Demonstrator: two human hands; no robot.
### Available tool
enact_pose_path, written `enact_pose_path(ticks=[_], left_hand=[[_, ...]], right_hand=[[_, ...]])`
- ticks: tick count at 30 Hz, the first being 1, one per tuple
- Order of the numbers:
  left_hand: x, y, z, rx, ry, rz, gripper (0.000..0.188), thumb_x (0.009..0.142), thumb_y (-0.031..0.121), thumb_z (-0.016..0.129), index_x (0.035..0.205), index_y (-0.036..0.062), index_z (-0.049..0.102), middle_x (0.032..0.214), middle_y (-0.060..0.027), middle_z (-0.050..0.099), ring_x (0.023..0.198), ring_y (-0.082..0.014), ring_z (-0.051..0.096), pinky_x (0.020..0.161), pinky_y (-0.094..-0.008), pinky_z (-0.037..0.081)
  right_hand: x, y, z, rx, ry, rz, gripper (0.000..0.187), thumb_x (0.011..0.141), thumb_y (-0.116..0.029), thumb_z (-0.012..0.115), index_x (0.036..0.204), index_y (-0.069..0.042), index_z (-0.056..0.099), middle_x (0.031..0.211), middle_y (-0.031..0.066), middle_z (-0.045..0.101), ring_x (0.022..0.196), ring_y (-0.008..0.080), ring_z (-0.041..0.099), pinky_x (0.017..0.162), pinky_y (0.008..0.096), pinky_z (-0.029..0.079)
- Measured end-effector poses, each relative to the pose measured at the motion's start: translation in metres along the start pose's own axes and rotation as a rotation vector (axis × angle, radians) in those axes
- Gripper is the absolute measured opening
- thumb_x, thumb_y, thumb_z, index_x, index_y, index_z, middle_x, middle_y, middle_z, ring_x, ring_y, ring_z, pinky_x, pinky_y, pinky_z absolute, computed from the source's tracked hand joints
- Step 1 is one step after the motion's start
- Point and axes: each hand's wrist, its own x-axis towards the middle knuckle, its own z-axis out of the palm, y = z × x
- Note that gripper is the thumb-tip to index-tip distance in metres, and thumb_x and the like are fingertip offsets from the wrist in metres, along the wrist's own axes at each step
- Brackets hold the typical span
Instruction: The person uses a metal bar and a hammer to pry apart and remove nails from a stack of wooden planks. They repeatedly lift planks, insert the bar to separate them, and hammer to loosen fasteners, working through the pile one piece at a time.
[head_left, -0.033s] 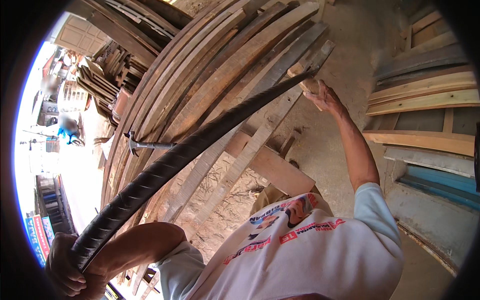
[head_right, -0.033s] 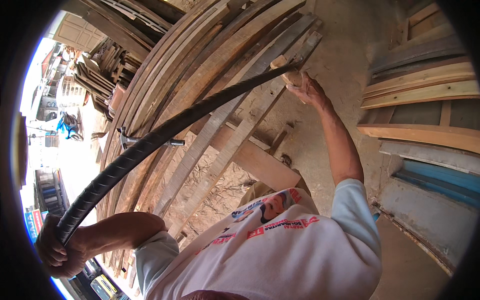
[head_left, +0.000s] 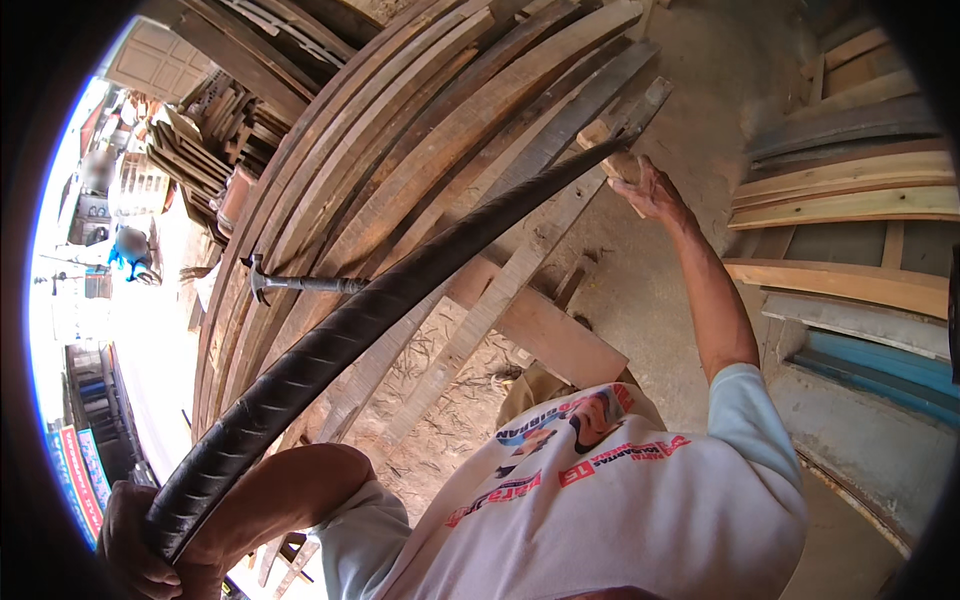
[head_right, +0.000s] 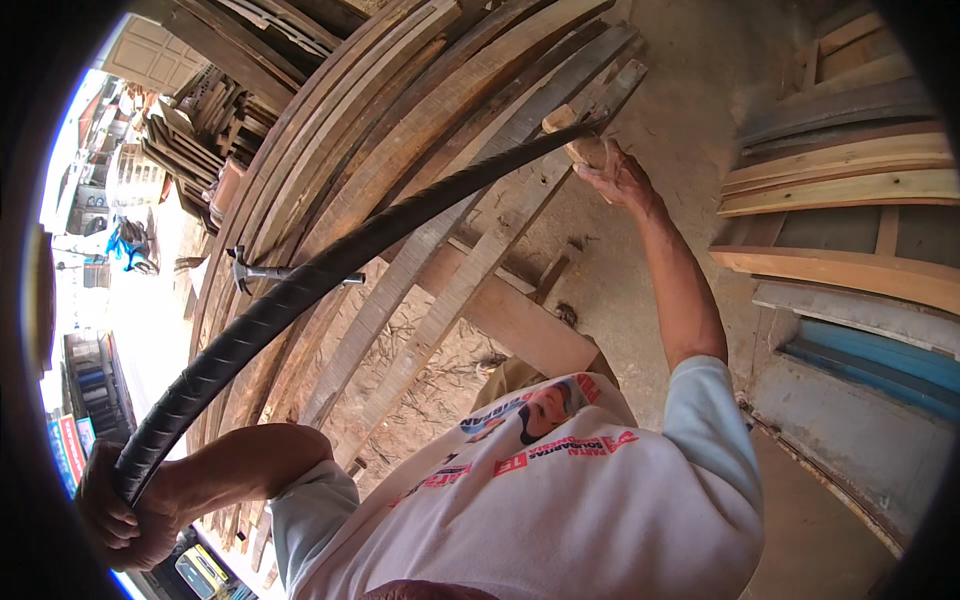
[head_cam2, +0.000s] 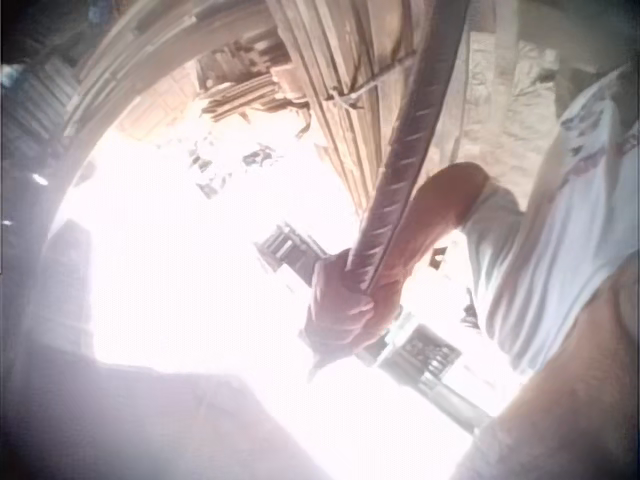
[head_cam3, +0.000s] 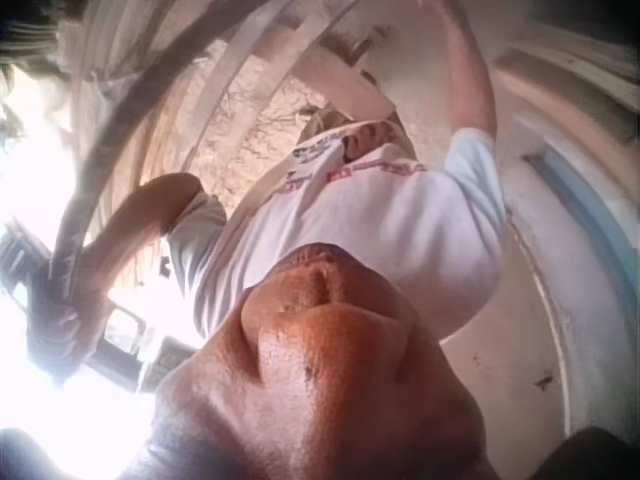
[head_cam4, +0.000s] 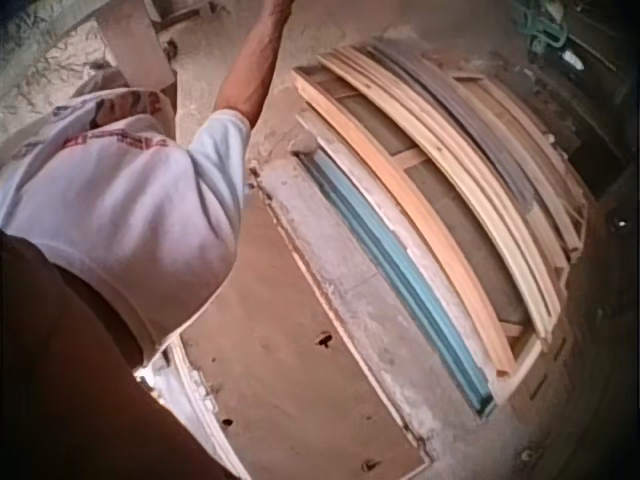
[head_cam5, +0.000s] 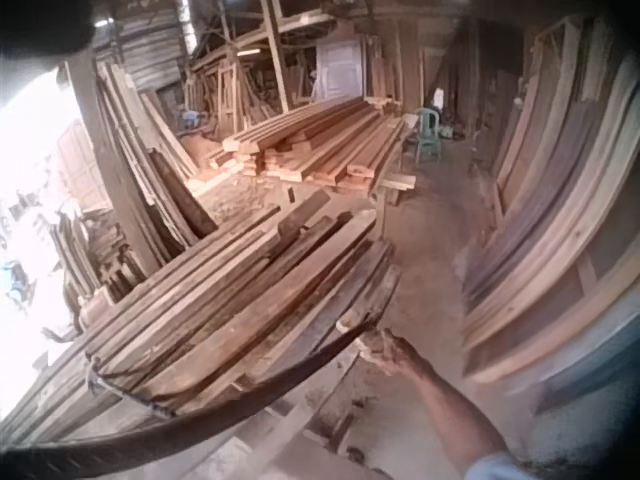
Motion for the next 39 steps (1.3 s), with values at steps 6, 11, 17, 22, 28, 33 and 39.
enact_pose_path(ticks=[6,11,17,22,28,33,39], left_hand=[[-0.132,0.055,-0.097,0.092,0.304,-0.133,0.043,0.104,0.024,0.06,0.064,0.0169,0.045,0.054,0.0053,0.041,0.045,-0.0066,0.039,0.052,-0.0234,0.039],[-0.133,0.043,-0.079,-0.006,0.213,0.01,0.031,0.106,0.027,0.06,0.079,0.0138,0.049,0.055,0.0051,0.042,0.04,-0.0062,0.036,0.042,-0.0229,0.039],[-0.098,0.028,-0.06,0.141,0.28,-0.001,0.036,0.116,0.032,0.03,0.093,0.0111,0.049,0.061,0.0038,0.035,0.042,-0.0051,0.027,0.042,-0.0225,0.034],[-0.098,0.017,-0.01,0.236,0.344,0.065,0.032,0.115,0.029,0.034,0.089,0.0114,0.041,0.059,0.0031,0.037,0.041,-0.0045,0.034,0.041,-0.0223,0.038],[-0.24,0.071,-0.068,0.188,0.414,0.056,0.033,0.111,0.029,0.049,0.083,0.0126,0.041,0.052,0.0032,0.039,0.037,-0.0061,0.035,0.041,-0.0248,0.041],[-0.259,0.089,-0.057,0.223,0.368,-0.02,0.041,0.107,0.037,0.056,0.078,0.0109,0.045,0.051,0.0038,0.04,0.037,-0.0088,0.038,0.044,-0.0321,0.047],[-0.198,0.088,-0.035,0.323,0.897,0.066,0.036,0.113,0.032,0.043,0.081,0.0153,0.044,0.055,0.0086,0.029,0.042,-0.0017,0.027,0.046,-0.0203,0.037]], right_hand=[[0.007,-0.001,-0.006,-0.179,0.054,-0.072,0.101,0.084,-0.063,0.072,0.147,0.009,0.041,0.139,0.0365,0.055,0.13,0.047,0.057,0.107,0.0485,0.049],[0.003,-0.01,-0.001,-0.048,0.037,-0.028,0.084,0.085,-0.051,0.074,0.138,0.008,0.048,0.126,0.0354,0.063,0.118,0.0493,0.063,0.096,0.051,0.052],[-0.01,-0.037,-0.009,0.041,-0.062,-0.006,0.1,0.086,-0.051,0.072,0.15,0.016,0.034,0.148,0.039,0.045,0.139,0.0491,0.047,0.113,0.0498,0.041],[-0.011,-0.037,-0.007,-0.087,-0.001,-0.066,0.094,0.088,-0.048,0.071,0.147,0.016,0.037,0.143,0.0418,0.047,0.136,0.0504,0.049,0.11,0.0509,0.043],[-0.02,-0.033,-0.011,-0.08,-0.055,-0.054,0.097,0.09,-0.048,0.069,0.149,0.019,0.032,0.147,0.0425,0.043,0.14,0.0518,0.044,0.114,0.0506,0.038],[-0.017,-0.024,-0.008,-0.088,0.025,-0.032,0.096,0.091,-0.047,0.069,0.15,0.018,0.031,0.149,0.0428,0.04,0.14,0.0524,0.042,0.116,0.0503,0.037],[-0.013,-0.035,-0.003,-0.048,-0.075,-0.088,0.096,0.09,-0.047,0.069,0.15,0.017,0.032,0.149,0.0403,0.042,0.141,0.0494,0.044,0.114,0.0509,0.039]])
